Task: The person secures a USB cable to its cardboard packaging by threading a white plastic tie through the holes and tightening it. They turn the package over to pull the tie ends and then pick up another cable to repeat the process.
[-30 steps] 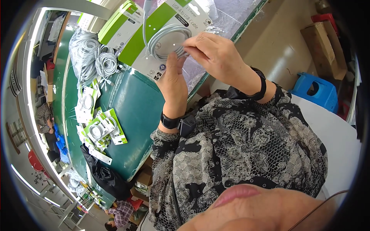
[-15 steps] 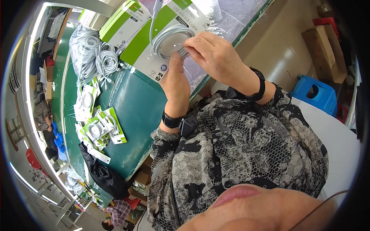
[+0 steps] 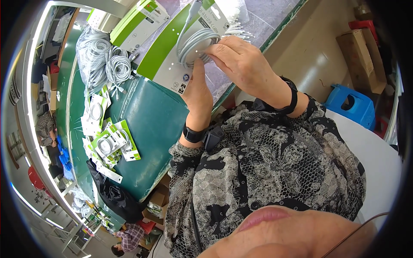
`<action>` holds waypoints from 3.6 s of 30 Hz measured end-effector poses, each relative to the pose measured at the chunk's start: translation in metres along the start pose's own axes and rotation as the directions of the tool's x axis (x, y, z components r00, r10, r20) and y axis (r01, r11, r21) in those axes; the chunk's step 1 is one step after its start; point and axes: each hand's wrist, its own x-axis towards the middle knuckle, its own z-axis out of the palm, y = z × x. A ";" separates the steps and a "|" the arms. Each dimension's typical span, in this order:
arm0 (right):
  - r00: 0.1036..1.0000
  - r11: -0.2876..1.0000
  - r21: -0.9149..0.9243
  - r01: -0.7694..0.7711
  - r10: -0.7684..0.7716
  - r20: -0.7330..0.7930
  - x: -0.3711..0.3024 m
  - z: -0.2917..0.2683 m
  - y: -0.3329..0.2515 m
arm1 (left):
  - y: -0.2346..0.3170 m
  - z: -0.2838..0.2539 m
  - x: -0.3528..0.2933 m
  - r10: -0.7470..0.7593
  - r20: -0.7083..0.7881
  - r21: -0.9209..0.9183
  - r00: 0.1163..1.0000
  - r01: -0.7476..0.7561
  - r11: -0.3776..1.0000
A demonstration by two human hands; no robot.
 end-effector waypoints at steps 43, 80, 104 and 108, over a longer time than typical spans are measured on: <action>0.670 -0.085 0.758 -0.647 0.411 0.618 -0.009 0.028 0.034 | 0.030 -0.020 -0.005 -0.334 0.264 -0.411 0.905 0.418 0.810; 0.994 0.993 -0.041 0.108 -0.108 -0.008 -0.004 -0.020 0.012 | 0.016 -0.024 0.002 -0.374 0.219 -0.204 0.901 0.417 0.886; 0.982 0.978 0.110 0.178 -0.184 0.045 -0.004 0.003 0.014 | 0.026 -0.015 -0.010 -0.156 0.157 -0.051 0.975 0.166 0.985; 0.981 0.982 0.043 0.182 -0.185 0.060 -0.006 0.005 0.011 | 0.021 -0.018 -0.008 -0.193 0.170 -0.100 0.966 0.212 0.972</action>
